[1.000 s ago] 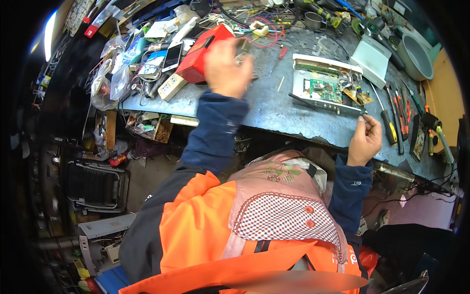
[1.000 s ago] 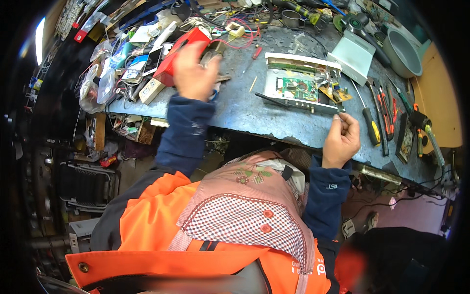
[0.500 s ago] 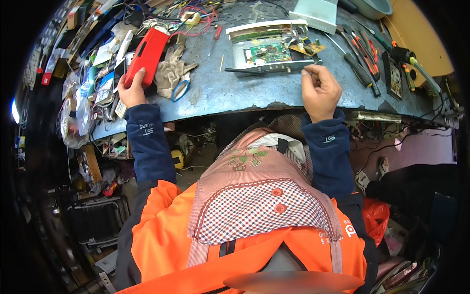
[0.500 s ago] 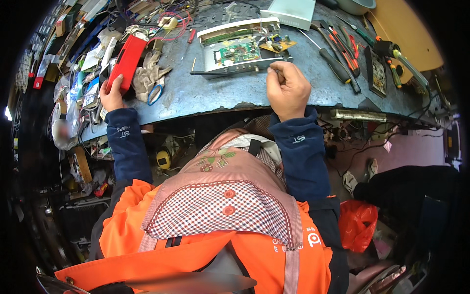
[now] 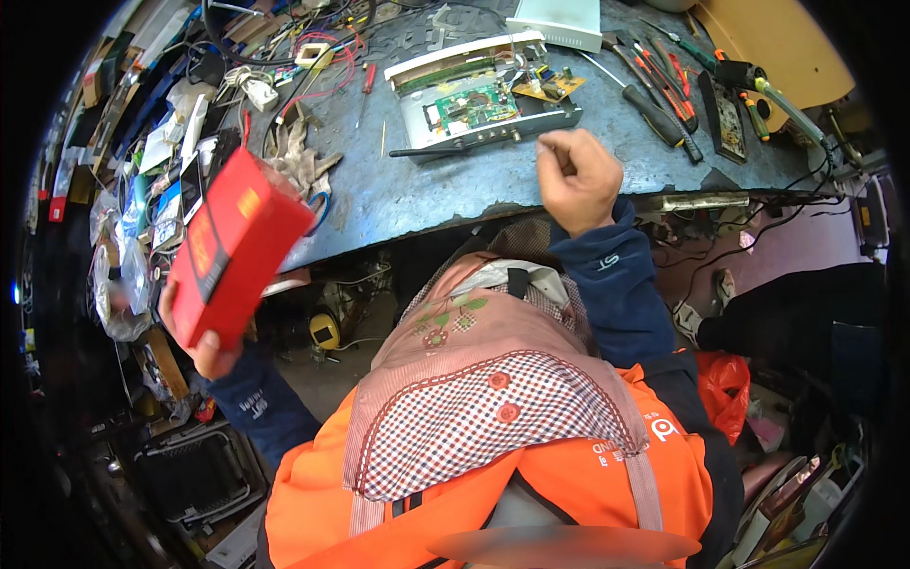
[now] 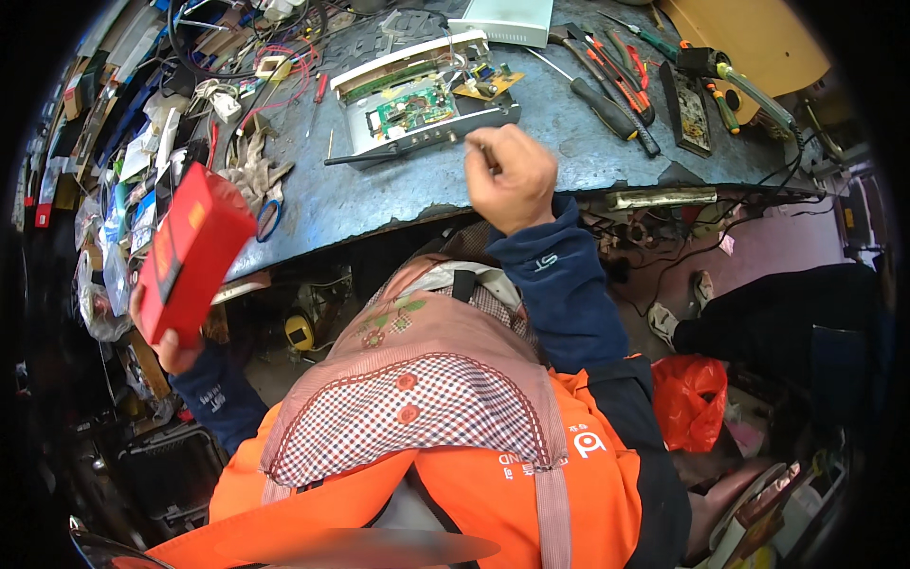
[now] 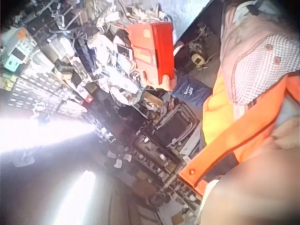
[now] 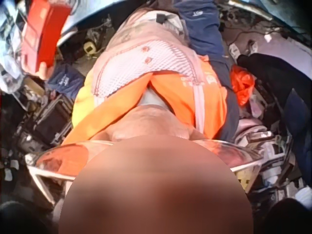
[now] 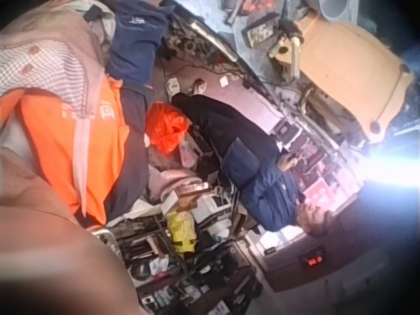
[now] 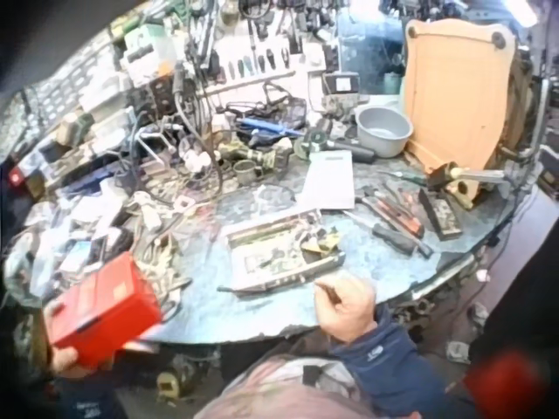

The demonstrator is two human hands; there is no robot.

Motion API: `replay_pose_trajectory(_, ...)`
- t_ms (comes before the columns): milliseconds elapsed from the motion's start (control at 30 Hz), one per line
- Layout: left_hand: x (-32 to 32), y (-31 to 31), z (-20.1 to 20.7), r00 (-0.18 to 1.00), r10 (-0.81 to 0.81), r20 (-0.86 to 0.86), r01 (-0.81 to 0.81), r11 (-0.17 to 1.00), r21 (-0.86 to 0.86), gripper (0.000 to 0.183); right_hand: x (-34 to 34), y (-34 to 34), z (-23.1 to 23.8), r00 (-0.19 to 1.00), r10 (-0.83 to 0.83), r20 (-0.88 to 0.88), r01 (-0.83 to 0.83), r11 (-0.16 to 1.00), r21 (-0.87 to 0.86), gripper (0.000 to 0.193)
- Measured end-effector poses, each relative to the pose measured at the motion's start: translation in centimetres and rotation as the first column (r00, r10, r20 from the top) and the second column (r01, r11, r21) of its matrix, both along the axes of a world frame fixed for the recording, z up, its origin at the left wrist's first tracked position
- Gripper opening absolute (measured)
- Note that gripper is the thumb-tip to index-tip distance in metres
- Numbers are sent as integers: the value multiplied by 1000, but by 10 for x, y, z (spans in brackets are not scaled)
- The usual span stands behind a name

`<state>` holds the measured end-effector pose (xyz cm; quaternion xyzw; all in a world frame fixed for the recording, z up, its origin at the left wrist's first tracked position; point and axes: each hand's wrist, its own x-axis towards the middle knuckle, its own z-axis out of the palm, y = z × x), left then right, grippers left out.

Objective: The person uses a soldering iron to work on a small green circuit board, then sets it down and searches through a red box of electronic components. The person handles capacitors and other parts while continuing to work at a cluttered electronics workbench.

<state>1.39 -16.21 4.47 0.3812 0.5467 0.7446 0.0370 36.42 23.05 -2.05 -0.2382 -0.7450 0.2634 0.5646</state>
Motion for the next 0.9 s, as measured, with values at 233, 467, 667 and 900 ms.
replay_pose_trajectory(233,28,35,-65,962,-190,-194,147,965,-217,98,-44,-83,9,880,457,134,-469,879,85,63)
replay_pose_trajectory(467,28,85,-26,843,-240,-481,-77,832,-549,100,-96,-98,-15,921,369,124,-372,928,2,84)
replay_pose_trajectory(667,34,88,10,738,-378,-559,-231,636,-736,115,-101,-98,-25,951,294,93,-300,952,63,84)
replay_pose_trajectory(900,26,93,-15,955,-265,-135,163,846,-508,96,-108,-105,-21,973,231,23,-231,973,18,78)
